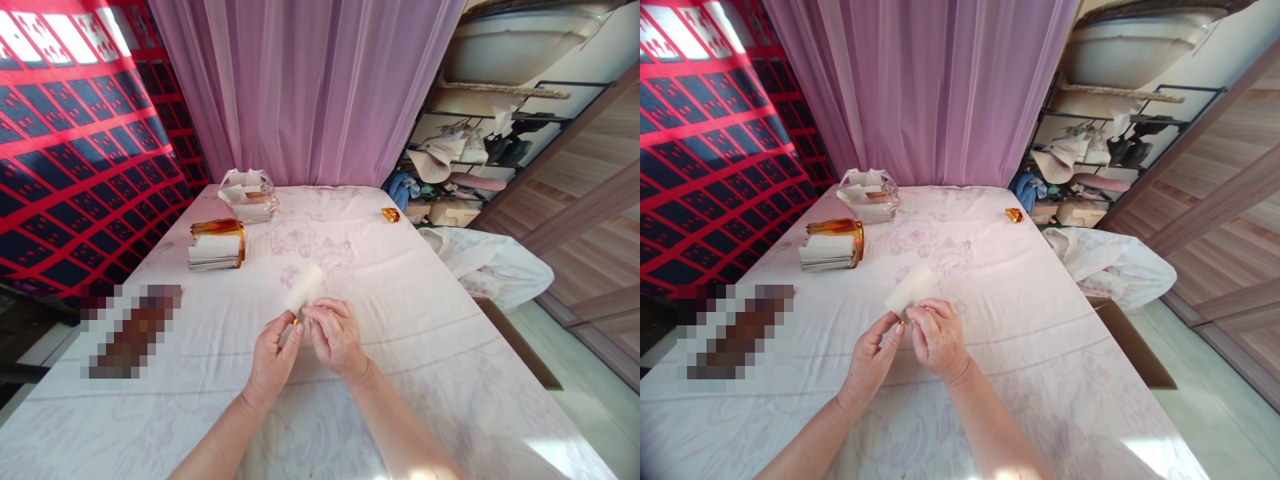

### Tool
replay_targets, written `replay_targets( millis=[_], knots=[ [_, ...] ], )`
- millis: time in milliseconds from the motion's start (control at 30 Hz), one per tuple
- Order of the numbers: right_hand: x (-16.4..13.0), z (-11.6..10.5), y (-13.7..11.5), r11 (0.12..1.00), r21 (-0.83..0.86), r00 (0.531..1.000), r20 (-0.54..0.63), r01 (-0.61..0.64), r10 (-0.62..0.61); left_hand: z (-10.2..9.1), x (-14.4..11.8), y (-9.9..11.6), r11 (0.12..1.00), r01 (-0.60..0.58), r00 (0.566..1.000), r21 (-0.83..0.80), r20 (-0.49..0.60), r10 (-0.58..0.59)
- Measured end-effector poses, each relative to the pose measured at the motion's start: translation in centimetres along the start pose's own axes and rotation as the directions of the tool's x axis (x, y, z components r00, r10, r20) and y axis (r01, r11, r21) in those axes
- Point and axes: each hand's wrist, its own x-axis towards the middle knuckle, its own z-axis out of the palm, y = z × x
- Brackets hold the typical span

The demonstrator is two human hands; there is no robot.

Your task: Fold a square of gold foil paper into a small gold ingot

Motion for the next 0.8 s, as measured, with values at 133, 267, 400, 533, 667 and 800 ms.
replay_targets(
  millis=[133, 267, 400, 533, 667, 800],
  knots=[
    [0.1, 0.2, -0.5, 0.998, 0.050, 0.998, 0.043, 0.034, -0.036, -0.5, 0.6, -0.1, 0.976, 0.164, 0.983, -0.143, -0.061, -0.174],
    [0.1, 0.0, 0.1, 0.997, 0.055, 0.999, 0.002, -0.048, 0.048, -1.2, 1.2, -0.3, 0.956, 0.221, 0.961, -0.194, -0.123, -0.247],
    [-0.4, -0.7, 1.8, 0.935, 0.052, 0.927, -0.119, -0.351, 0.355, -1.5, 1.3, -0.8, 0.929, 0.268, 0.946, -0.255, -0.116, -0.304],
    [-1.1, -0.7, 2.6, 0.781, 0.198, 0.801, 0.042, -0.592, 0.597, -1.4, 1.1, -1.1, 0.909, 0.303, 0.941, -0.286, -0.061, -0.332],
    [-1.8, 0.3, 2.4, 0.701, 0.266, 0.747, 0.161, -0.662, 0.645, -1.5, 1.2, -1.1, 0.906, 0.319, 0.941, -0.278, -0.024, -0.338],
    [-2.1, 1.2, 2.5, 0.633, 0.288, 0.690, 0.184, -0.719, 0.700, -1.6, 1.4, -1.3, 0.914, 0.319, 0.946, -0.252, 0.020, -0.324]
  ],
)
